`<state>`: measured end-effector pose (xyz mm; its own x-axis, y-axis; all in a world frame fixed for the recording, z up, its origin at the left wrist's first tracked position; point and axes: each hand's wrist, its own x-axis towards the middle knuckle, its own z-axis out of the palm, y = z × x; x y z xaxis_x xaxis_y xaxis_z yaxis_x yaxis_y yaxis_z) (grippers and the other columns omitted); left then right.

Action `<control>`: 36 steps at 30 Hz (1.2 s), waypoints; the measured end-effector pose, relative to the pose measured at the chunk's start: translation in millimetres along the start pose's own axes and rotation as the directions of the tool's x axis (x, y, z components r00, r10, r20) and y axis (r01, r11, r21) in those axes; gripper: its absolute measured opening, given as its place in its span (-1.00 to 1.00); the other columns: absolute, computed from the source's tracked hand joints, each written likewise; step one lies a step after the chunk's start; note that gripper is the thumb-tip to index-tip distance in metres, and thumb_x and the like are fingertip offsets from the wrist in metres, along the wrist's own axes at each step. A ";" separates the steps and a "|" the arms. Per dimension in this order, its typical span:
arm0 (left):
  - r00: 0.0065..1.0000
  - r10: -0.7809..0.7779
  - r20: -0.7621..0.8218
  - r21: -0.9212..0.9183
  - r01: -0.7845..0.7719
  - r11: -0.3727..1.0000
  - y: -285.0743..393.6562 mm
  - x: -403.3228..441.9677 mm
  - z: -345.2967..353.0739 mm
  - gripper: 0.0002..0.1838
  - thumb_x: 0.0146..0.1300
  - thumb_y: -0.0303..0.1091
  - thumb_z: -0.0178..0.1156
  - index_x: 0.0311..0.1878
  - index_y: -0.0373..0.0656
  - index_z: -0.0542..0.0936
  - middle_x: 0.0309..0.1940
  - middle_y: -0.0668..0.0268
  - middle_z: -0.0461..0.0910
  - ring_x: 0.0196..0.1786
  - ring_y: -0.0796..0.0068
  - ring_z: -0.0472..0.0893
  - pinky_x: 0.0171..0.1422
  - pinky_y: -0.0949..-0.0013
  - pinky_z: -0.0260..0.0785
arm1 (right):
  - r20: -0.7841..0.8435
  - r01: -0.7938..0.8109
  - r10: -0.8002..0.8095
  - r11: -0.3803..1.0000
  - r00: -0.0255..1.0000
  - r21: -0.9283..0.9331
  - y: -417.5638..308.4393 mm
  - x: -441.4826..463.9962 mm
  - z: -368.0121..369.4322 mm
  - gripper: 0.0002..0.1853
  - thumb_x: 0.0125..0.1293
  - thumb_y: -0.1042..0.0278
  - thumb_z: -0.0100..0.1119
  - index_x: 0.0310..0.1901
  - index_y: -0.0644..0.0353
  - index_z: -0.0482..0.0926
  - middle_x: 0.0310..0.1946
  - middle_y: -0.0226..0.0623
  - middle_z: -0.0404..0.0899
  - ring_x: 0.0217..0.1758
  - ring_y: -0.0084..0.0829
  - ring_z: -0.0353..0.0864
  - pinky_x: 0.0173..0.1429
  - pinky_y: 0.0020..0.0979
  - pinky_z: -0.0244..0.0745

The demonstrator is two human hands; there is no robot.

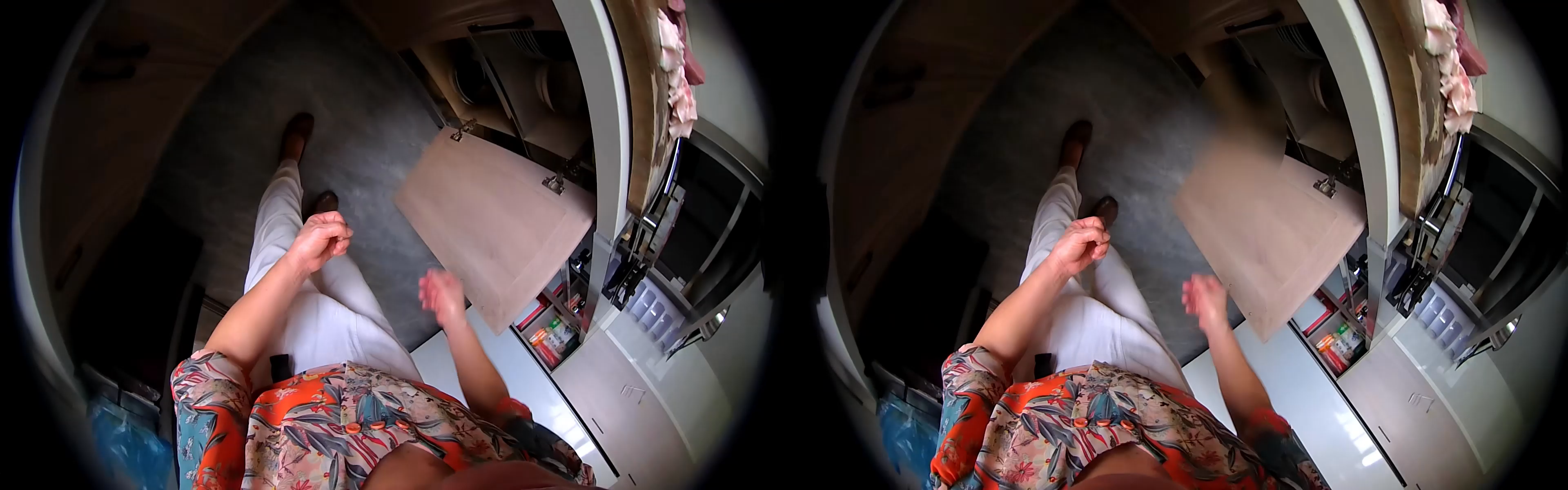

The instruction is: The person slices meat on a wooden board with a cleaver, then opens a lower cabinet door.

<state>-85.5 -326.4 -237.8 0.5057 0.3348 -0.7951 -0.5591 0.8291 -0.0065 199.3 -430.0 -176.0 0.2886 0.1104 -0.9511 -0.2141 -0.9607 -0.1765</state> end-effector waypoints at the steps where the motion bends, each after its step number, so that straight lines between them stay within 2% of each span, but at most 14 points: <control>1: 1.000 0.003 -0.017 -0.005 -0.003 1.000 6.2 0.1 -1.0 -0.76 0.07 -0.70 0.10 -0.60 -0.17 0.35 -0.66 0.30 0.42 -0.65 0.52 0.38 -0.57 0.45 0.14 | 0.080 0.122 -0.124 0.992 0.989 0.031 -31.0 26.0 10.0 -0.79 0.34 0.19 0.12 -0.19 0.16 0.51 -0.43 -0.31 0.59 -0.59 -0.48 0.55 -0.62 -0.42 0.43; 2: 0.999 0.005 -0.034 -0.008 -0.005 1.000 12.1 2.3 -3.1 -0.76 0.07 -0.70 0.09 -0.59 -0.17 0.35 -0.65 0.29 0.42 -0.65 0.52 0.39 -0.57 0.45 0.14 | 0.090 0.326 -0.334 0.941 0.938 0.094 -74.1 45.0 22.6 -0.80 0.34 0.20 0.11 -0.19 0.16 0.51 -0.44 -0.30 0.58 -0.59 -0.47 0.53 -0.62 -0.42 0.43; 3: 0.999 0.010 -0.054 -0.006 -0.010 1.000 20.4 2.0 -4.1 -0.76 0.06 -0.70 0.09 -0.59 -0.17 0.35 -0.64 0.29 0.43 -0.65 0.52 0.39 -0.57 0.44 0.14 | -0.004 0.353 -0.354 0.933 0.935 0.066 -139.0 54.6 45.0 -0.80 0.34 0.22 0.12 -0.22 0.18 0.50 -0.44 -0.30 0.58 -0.58 -0.47 0.52 -0.65 -0.47 0.39; 4: 0.997 0.024 -0.069 0.016 -0.023 1.000 28.6 -0.3 -3.2 -0.78 0.06 -0.71 0.08 -0.58 -0.17 0.37 -0.61 0.26 0.46 -0.64 0.51 0.40 -0.57 0.45 0.15 | 0.038 0.512 -0.518 0.852 0.854 0.111 -194.1 71.8 53.2 -0.79 0.37 0.23 0.05 -0.30 0.20 0.50 -0.50 -0.28 0.57 -0.60 -0.49 0.51 -0.67 -0.51 0.35; 5: 0.997 0.028 -0.076 0.021 -0.026 0.999 36.6 -2.6 -2.4 -0.78 0.06 -0.71 0.08 -0.58 -0.18 0.37 -0.60 0.25 0.46 -0.64 0.51 0.40 -0.57 0.45 0.15 | 0.061 0.649 -0.649 0.760 0.758 0.026 -243.9 113.1 46.8 -0.74 0.40 0.26 -0.06 -0.37 0.21 0.51 -0.58 -0.27 0.54 -0.65 -0.50 0.47 -0.68 -0.53 0.32; 7: 0.995 0.039 -0.090 0.033 -0.036 0.999 49.3 -5.5 -0.1 -0.79 0.06 -0.71 0.08 -0.57 -0.18 0.39 -0.59 0.24 0.47 -0.64 0.50 0.40 -0.57 0.45 0.16 | -0.010 0.609 -0.610 0.790 0.792 0.072 -338.3 194.4 11.4 -0.76 0.39 0.29 -0.09 -0.31 0.24 0.52 -0.55 -0.23 0.57 -0.64 -0.45 0.48 -0.61 -0.46 0.41; 8: 0.998 0.042 -0.041 0.006 -0.042 0.999 51.9 -4.7 -11.3 -0.85 0.04 -0.69 0.11 -0.52 -0.20 0.46 -0.49 0.22 0.54 -0.62 0.45 0.42 -0.54 0.42 0.18 | -0.046 0.590 -0.589 0.801 0.807 0.098 -384.7 233.2 -5.2 -0.76 0.38 0.31 -0.11 -0.28 0.25 0.53 -0.53 -0.21 0.58 -0.63 -0.43 0.49 -0.58 -0.42 0.45; 9: 0.998 0.053 -0.045 0.007 -0.053 0.999 57.2 -6.4 -13.1 -0.85 0.04 -0.69 0.11 -0.52 -0.20 0.46 -0.49 0.22 0.54 -0.62 0.44 0.42 -0.54 0.43 0.18 | -0.113 0.566 -0.559 0.777 0.821 0.276 -404.9 197.1 18.4 -0.78 0.37 0.31 -0.08 -0.22 0.26 0.53 -0.43 -0.17 0.60 -0.50 -0.32 0.56 -0.44 -0.29 0.56; 12: 0.992 0.088 -0.095 0.006 -0.088 0.996 72.8 -12.8 -9.8 -0.83 0.05 -0.68 0.12 -0.54 -0.18 0.45 -0.51 0.22 0.54 -0.62 0.45 0.42 -0.54 0.43 0.19 | -0.189 0.559 -0.530 0.736 0.827 0.382 -462.0 213.6 10.3 -0.78 0.36 0.30 -0.06 -0.20 0.25 0.53 -0.41 -0.17 0.60 -0.46 -0.31 0.57 -0.42 -0.28 0.57; 18: 0.987 0.127 -0.103 -0.056 -0.133 0.990 87.8 -8.0 -10.2 -0.84 0.09 -0.69 0.14 -0.52 -0.21 0.47 -0.62 0.28 0.48 -0.63 0.50 0.41 -0.54 0.46 0.20 | -0.297 0.618 -0.545 0.637 0.784 0.461 -484.8 232.9 -10.2 -0.77 0.36 0.28 -0.03 -0.16 0.25 0.54 -0.36 -0.15 0.61 -0.37 -0.28 0.59 -0.38 -0.26 0.59; 21: 0.980 0.126 -0.156 -0.066 -0.137 0.988 90.2 -5.4 -4.8 -0.84 0.10 -0.68 0.15 -0.51 -0.21 0.48 -0.64 0.30 0.47 -0.63 0.50 0.41 -0.54 0.46 0.20 | -0.312 0.626 -0.550 0.597 0.775 0.502 -488.9 238.1 -13.3 -0.76 0.35 0.27 -0.01 -0.14 0.25 0.54 -0.34 -0.14 0.61 -0.33 -0.27 0.61 -0.35 -0.25 0.61; 28: 0.982 0.129 -0.138 -0.064 -0.139 0.988 94.0 -4.0 -5.3 -0.84 0.10 -0.67 0.15 -0.51 -0.19 0.48 -0.63 0.30 0.47 -0.64 0.51 0.40 -0.54 0.45 0.21 | -0.321 0.631 -0.585 0.459 0.745 0.626 -487.0 239.6 -29.6 -0.73 0.35 0.24 0.03 -0.09 0.24 0.54 -0.28 -0.13 0.62 -0.24 -0.24 0.63 -0.31 -0.22 0.63; 34: 0.981 0.141 -0.136 0.034 -0.137 0.990 100.4 -0.9 16.0 -0.84 0.09 -0.68 0.11 -0.52 -0.21 0.46 -0.63 0.29 0.47 -0.64 0.49 0.40 -0.54 0.45 0.21 | -0.228 0.513 -0.674 0.257 0.703 0.819 -431.0 209.0 -32.9 -0.71 0.34 0.22 0.06 -0.05 0.24 0.55 -0.24 -0.11 0.63 -0.16 -0.22 0.66 -0.27 -0.19 0.66; 36: 0.982 0.150 -0.116 0.077 -0.142 0.987 101.5 1.0 25.5 -0.84 0.09 -0.68 0.10 -0.53 -0.22 0.46 -0.63 0.28 0.47 -0.64 0.49 0.40 -0.54 0.45 0.21 | -0.180 0.493 -0.629 0.368 0.757 0.788 -386.8 177.6 -28.6 -0.69 0.37 0.24 0.02 0.05 0.22 0.48 -0.15 -0.13 0.61 -0.12 -0.21 0.64 -0.17 -0.20 0.65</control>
<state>-125.1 -230.5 -223.7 0.3363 0.4014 -0.8519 -0.5733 0.8049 0.1529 360.0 -46.0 -269.4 0.5206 0.6418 -0.5631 -0.6721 -0.0986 -0.7338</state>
